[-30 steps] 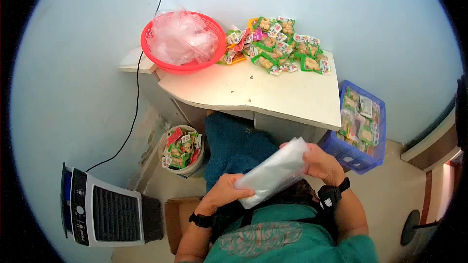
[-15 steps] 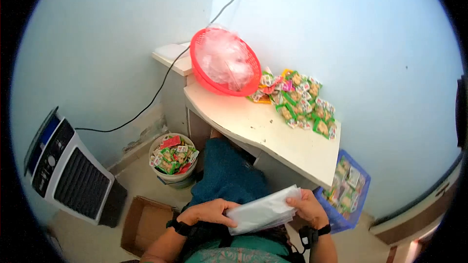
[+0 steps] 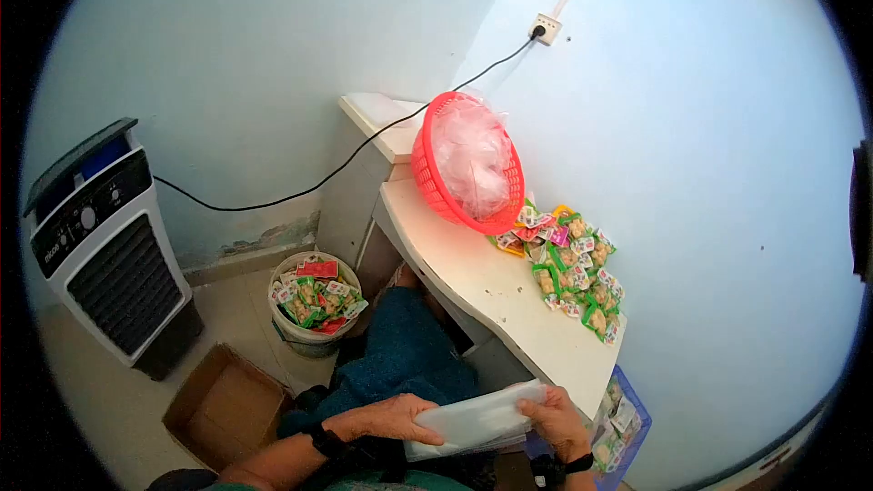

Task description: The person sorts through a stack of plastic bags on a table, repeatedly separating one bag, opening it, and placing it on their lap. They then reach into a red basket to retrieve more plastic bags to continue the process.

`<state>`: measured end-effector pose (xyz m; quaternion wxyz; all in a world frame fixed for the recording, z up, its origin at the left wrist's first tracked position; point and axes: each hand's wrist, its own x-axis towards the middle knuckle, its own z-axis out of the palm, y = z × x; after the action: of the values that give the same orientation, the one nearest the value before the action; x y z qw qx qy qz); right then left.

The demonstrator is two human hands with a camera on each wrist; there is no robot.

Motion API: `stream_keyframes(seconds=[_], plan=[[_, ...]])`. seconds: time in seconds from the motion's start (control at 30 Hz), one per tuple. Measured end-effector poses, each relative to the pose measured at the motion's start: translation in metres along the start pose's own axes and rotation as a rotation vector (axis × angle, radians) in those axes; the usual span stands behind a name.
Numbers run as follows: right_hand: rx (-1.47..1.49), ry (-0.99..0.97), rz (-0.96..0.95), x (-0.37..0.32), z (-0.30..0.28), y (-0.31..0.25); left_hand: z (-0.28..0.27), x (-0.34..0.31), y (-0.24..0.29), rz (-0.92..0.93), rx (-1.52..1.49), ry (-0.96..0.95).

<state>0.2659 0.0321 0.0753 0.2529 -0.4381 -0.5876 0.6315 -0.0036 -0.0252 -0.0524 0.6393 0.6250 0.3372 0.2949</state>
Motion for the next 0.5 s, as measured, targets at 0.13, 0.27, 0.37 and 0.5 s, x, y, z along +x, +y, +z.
stream_keyframes(seconds=[0.13,0.27,0.37,0.5], plan=[[-0.006,0.048,-0.034,0.015,-0.013,0.002,-0.005,-0.002,-0.001,0.025,-0.101,0.012],[0.110,0.042,-0.010,0.039,-0.020,0.009,-0.007,-0.006,0.005,-0.050,-0.235,0.067],[0.129,0.050,0.041,0.057,-0.021,0.013,-0.015,-0.011,0.012,-0.057,-0.254,0.142],[0.161,0.065,0.035,0.075,-0.017,0.012,-0.023,-0.008,0.003,-0.024,-0.322,0.230]])
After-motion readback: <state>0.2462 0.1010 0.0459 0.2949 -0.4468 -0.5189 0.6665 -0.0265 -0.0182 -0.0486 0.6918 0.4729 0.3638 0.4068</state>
